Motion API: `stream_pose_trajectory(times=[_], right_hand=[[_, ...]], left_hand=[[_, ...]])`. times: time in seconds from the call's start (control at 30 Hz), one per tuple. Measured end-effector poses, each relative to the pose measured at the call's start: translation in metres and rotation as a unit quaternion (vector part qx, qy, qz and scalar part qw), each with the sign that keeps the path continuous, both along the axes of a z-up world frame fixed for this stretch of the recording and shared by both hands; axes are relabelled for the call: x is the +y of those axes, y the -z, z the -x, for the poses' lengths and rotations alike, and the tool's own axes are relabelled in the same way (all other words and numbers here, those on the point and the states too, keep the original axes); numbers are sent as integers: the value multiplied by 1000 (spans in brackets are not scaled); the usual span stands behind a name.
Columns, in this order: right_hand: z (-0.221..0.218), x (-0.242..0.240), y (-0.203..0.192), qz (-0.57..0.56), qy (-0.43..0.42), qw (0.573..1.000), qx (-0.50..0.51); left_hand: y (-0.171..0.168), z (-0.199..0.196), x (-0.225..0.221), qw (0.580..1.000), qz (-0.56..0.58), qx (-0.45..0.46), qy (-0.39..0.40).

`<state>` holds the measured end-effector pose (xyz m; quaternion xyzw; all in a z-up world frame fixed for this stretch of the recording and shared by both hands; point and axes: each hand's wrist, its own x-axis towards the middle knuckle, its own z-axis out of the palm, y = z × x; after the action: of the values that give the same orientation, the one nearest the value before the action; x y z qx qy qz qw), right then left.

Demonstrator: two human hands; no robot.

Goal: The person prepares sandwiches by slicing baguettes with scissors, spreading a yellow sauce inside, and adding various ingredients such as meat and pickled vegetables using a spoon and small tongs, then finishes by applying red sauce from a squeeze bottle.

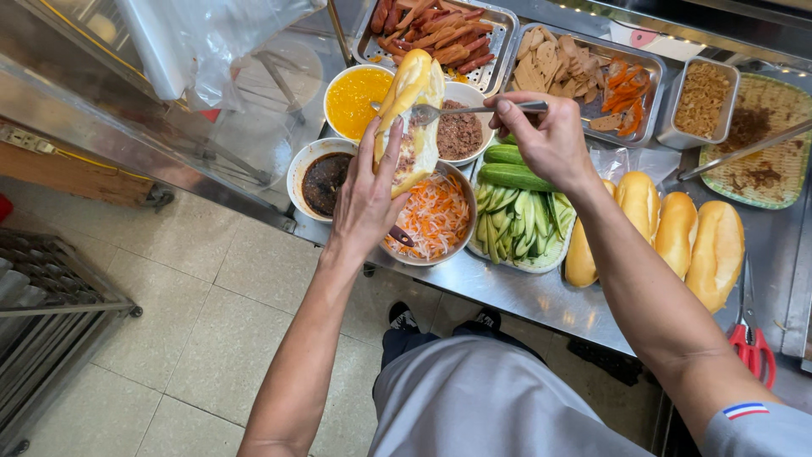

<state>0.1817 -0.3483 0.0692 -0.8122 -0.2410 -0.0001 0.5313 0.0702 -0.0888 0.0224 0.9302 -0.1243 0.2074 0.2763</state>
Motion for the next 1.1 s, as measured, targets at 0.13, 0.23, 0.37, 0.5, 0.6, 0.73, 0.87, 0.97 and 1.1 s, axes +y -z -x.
stream_pose_trajectory(times=[0.13, 0.23, 0.37, 0.5, 0.6, 0.73, 0.87, 0.97, 1.1], right_hand=[[-21, 1, 4, -39, 55, 998, 3], [-28, -1, 12, -49, 88, 995, 23], [-19, -4, 29, -60, 121, 991, 5], [-6, -2, 57, -36, 139, 989, 19], [5, 12, 85, 56, 135, 988, 39], [10, 27, 113, 92, 112, 989, -6], [0, 41, 132, 97, 107, 984, -106], [-4, 51, 136, 109, 104, 983, -107], [3, 53, 131, 105, 90, 985, -108]], left_hand=[[3, 5, -3, 1000, -8, -4, 5], [7, 8, -3, 1000, -15, 6, 7], [15, 8, 2, 1000, -12, 26, -7], [19, 9, 14, 998, 55, 21, -24], [19, 6, 18, 993, 91, 43, -54], [18, 5, 20, 986, 130, 67, -73], [20, 8, 21, 987, 129, 56, -73], [21, 10, 21, 986, 141, 52, -73], [23, 11, 24, 983, 146, 71, -90]])
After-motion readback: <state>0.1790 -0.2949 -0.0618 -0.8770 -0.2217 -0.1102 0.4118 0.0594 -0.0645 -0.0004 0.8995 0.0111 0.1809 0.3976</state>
